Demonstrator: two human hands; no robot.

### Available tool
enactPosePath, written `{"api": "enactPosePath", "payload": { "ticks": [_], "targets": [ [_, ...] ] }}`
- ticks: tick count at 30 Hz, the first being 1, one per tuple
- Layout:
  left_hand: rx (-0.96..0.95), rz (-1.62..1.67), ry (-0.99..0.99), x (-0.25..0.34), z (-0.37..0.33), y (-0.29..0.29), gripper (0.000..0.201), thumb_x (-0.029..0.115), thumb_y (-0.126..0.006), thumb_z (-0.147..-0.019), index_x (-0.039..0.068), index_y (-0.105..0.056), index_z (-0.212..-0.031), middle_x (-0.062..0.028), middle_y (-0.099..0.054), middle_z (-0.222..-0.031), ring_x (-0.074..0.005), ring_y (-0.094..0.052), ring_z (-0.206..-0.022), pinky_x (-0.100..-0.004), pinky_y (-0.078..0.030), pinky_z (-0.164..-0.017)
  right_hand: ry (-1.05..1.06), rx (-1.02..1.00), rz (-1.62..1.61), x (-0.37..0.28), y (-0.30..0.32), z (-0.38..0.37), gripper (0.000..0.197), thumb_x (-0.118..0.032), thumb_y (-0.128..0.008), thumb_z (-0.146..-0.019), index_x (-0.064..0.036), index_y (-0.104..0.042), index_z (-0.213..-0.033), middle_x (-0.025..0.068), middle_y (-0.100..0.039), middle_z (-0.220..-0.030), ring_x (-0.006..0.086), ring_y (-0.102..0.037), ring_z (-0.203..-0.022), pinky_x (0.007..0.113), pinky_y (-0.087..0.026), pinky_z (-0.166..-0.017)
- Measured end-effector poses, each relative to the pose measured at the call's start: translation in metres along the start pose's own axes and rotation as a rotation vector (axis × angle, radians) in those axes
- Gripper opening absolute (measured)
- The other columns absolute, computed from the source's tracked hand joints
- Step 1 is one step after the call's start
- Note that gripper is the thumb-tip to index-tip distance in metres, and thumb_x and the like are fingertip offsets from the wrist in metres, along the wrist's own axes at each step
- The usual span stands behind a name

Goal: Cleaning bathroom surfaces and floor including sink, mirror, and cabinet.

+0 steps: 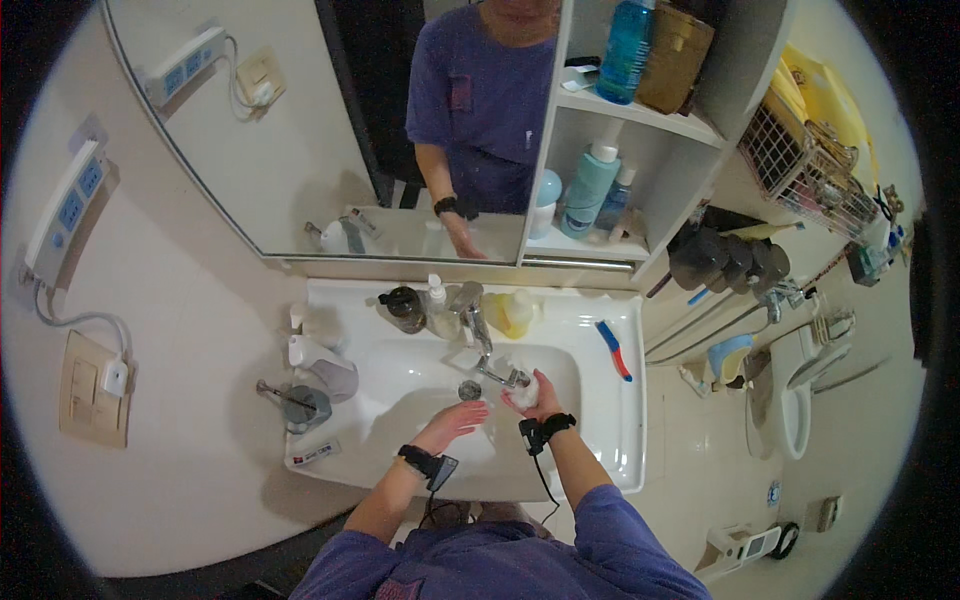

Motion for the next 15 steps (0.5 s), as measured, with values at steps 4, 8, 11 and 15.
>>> {"api": "enactPosePath", "payload": {
  "ticks": [4,8,11,15],
  "targets": [
    [0.061,-0.031,-0.021,-0.007,0.029,0.024,0.038,0.026,-0.037,-0.091,0.008,-0.044,-0.124,-0.0058,-0.051,-0.121,-0.0158,-0.049,-0.108,-0.03,-0.035,-0.093,0.033,0.039,-0.032,0.002,0.013,-0.021,0.032,-0.031,-0.048,-0.084,-0.0049,-0.051,-0.102,0.0131,-0.054,-0.1,0.0339,-0.054,-0.088,0.046,-0.048,-0.078],
    [0.052,0.098,-0.071,-0.017,0.044,0.035,0.038,0.027,-0.038,-0.091,0.006,-0.044,-0.123,-0.0092,-0.052,-0.12,-0.018,-0.05,-0.109,-0.0318,-0.036,-0.094,0.177,0.006,0.037,-0.011,0.056,-0.037,0.028,-0.029,-0.045,-0.087,-0.0064,-0.05,-0.102,0.0114,-0.054,-0.09,0.0264,-0.053,-0.073,0.034,-0.049,-0.061],
    [0.132,0.128,-0.091,-0.024,0.063,0.051,0.039,0.027,-0.037,-0.091,0.005,-0.044,-0.123,-0.0109,-0.052,-0.12,-0.0196,-0.05,-0.109,-0.0318,-0.036,-0.094,0.133,0.125,0.134,0.003,0.036,-0.026,0.029,-0.035,-0.044,-0.089,-0.0089,-0.05,-0.099,0.0089,-0.054,-0.079,0.0207,-0.052,-0.064,0.026,-0.046,-0.048],
    [0.104,0.146,-0.093,-0.023,0.062,0.045,0.04,0.028,-0.036,-0.092,0.005,-0.044,-0.123,-0.0123,-0.051,-0.121,-0.0209,-0.049,-0.11,-0.0319,-0.036,-0.094,-0.108,-0.428,0.102,-0.018,0.076,-0.035,0.019,-0.024,-0.041,-0.088,-0.0074,-0.045,-0.098,0.0124,-0.05,-0.082,0.0226,-0.048,-0.066,0.029,-0.043,-0.05]
  ]
}}
Point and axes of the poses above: each hand's wrist, its own z-axis away from the middle knuckle, its own y-axis out of the back of the hand, x = y × z, the point moved 4 cm from there along -z, towards the middle knuckle
